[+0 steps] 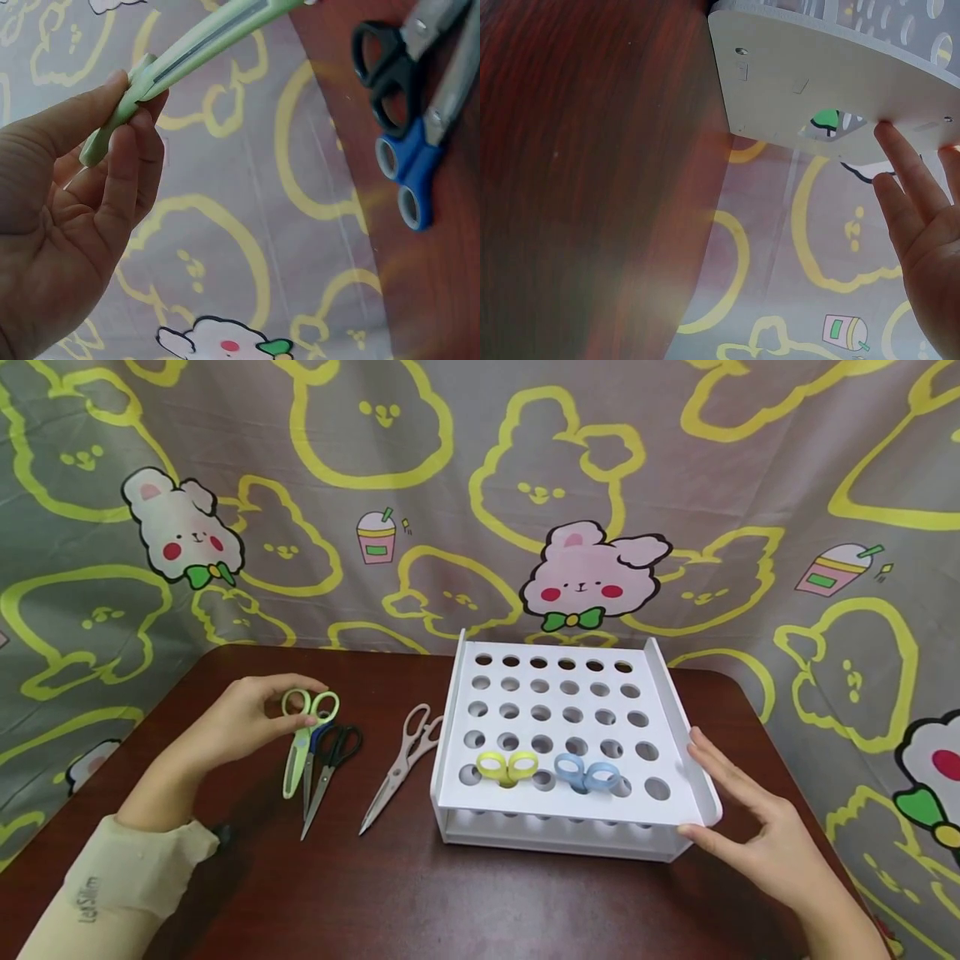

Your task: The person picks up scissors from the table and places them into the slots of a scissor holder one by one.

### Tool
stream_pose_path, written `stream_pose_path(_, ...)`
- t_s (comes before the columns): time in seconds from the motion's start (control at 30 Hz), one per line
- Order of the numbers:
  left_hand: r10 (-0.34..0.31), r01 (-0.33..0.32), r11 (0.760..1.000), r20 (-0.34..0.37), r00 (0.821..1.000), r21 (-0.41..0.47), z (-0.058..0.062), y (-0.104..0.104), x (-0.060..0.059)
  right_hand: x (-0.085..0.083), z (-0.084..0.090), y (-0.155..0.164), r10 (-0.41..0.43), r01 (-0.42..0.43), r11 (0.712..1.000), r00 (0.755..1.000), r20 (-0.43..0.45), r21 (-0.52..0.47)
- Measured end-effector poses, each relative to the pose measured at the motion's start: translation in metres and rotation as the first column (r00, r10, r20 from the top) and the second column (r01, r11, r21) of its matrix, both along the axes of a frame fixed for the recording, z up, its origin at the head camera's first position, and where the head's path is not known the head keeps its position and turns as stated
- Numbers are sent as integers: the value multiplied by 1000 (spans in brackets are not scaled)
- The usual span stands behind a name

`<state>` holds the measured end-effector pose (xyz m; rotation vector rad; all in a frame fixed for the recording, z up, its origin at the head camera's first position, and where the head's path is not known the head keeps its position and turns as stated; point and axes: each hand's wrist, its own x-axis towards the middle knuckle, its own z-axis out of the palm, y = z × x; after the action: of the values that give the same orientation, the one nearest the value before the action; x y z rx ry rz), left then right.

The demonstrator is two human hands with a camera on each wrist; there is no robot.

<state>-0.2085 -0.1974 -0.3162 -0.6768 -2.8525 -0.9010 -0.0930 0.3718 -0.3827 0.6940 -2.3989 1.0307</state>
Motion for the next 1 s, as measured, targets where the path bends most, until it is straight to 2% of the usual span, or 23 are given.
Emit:
stream_pose_path(0.63, -96, 102, 994, -129, 987, 39, 33, 43, 6, 0, 0, 1, -9, 9, 1000, 1000, -6, 3)
stream_pose_path(0.83, -124, 128, 992, -176, 977, 14, 51, 55, 8, 0, 0, 0, -4, 4, 1000, 1000, 3, 0)
stream_pose_path(1.0, -139, 149, 988, -203, 969, 36, 66, 65, 4, -1, -1, 0, 10, -10, 1000, 1000, -8, -6)
